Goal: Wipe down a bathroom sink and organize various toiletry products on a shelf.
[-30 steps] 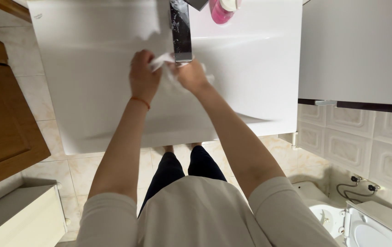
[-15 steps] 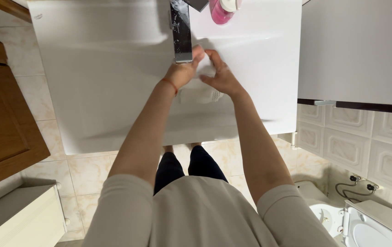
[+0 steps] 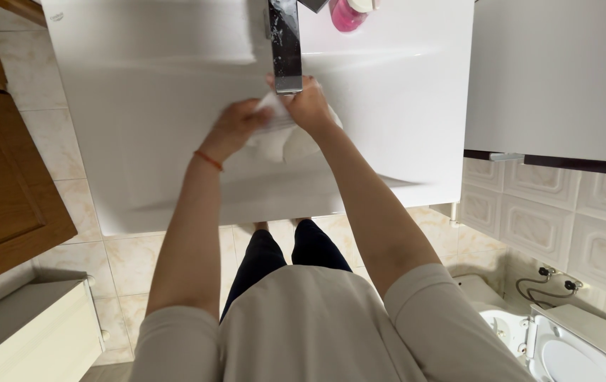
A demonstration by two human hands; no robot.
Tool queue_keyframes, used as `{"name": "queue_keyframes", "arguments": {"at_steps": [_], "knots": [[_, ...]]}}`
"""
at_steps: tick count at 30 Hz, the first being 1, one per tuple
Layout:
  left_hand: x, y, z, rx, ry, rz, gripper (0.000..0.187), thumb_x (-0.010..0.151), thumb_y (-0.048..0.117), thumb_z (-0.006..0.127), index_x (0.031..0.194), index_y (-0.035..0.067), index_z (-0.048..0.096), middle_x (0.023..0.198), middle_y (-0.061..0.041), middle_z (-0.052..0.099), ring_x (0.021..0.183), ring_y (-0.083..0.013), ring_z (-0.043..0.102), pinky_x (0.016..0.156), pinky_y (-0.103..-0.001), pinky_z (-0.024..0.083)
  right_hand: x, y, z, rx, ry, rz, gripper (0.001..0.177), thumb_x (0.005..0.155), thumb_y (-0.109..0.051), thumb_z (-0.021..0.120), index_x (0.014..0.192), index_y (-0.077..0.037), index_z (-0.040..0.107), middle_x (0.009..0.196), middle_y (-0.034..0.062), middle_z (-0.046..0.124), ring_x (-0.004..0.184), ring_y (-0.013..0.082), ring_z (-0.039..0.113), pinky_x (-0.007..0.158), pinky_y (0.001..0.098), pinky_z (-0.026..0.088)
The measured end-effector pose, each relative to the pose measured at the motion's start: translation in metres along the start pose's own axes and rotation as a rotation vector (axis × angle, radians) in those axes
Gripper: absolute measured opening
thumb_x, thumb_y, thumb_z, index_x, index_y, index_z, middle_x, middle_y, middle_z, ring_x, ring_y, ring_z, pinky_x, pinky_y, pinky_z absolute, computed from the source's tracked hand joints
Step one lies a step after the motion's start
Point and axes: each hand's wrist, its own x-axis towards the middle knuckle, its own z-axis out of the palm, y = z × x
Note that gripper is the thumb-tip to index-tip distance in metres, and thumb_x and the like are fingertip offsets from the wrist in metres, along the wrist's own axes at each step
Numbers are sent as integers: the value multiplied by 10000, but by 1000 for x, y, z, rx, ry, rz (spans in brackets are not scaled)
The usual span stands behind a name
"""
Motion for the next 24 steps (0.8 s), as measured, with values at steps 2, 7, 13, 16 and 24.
{"name": "queue_keyframes", "arguments": {"at_steps": [2,7,13,16,24], "knots": [[-13,6,-17,76,8,-140,509,1037,488,656,1127,-12,696,928,-149,596,865,-188,510,825,-338,471,-2,-19,-3,-104,3,67,276,946,-369,705,1065,-134,788,836,165,744,783,298,722,735,410,552],[4,-36,-21,-379,287,106,459,1018,323,762,1330,28,600,1204,-30,628,1070,-92,558,955,-275,491,-5,21,-18,-211,-96,192,303,916,-415,753,1009,-132,805,754,118,731,721,283,697,724,410,548],[65,-16,58,-284,87,301,446,946,73,617,1391,91,591,1320,-58,690,1192,-115,624,1019,-286,511,-18,34,-41,309,-205,-35,469,1017,-388,663,1381,-113,555,1303,23,619,1243,145,528,1061,319,406],[74,17,63,-74,65,198,210,987,133,682,1187,83,724,1119,-55,757,994,-112,653,892,-291,534,-22,67,-38,500,-171,133,396,1060,-390,582,1348,-119,591,1260,-35,631,1210,83,531,1078,276,411],[92,-44,54,-232,401,108,135,963,103,699,972,-21,752,887,-89,745,824,-132,623,765,-316,532,-28,85,-42,280,-184,222,236,1109,-256,620,1172,-36,674,935,-8,556,875,102,471,776,288,435]]}}
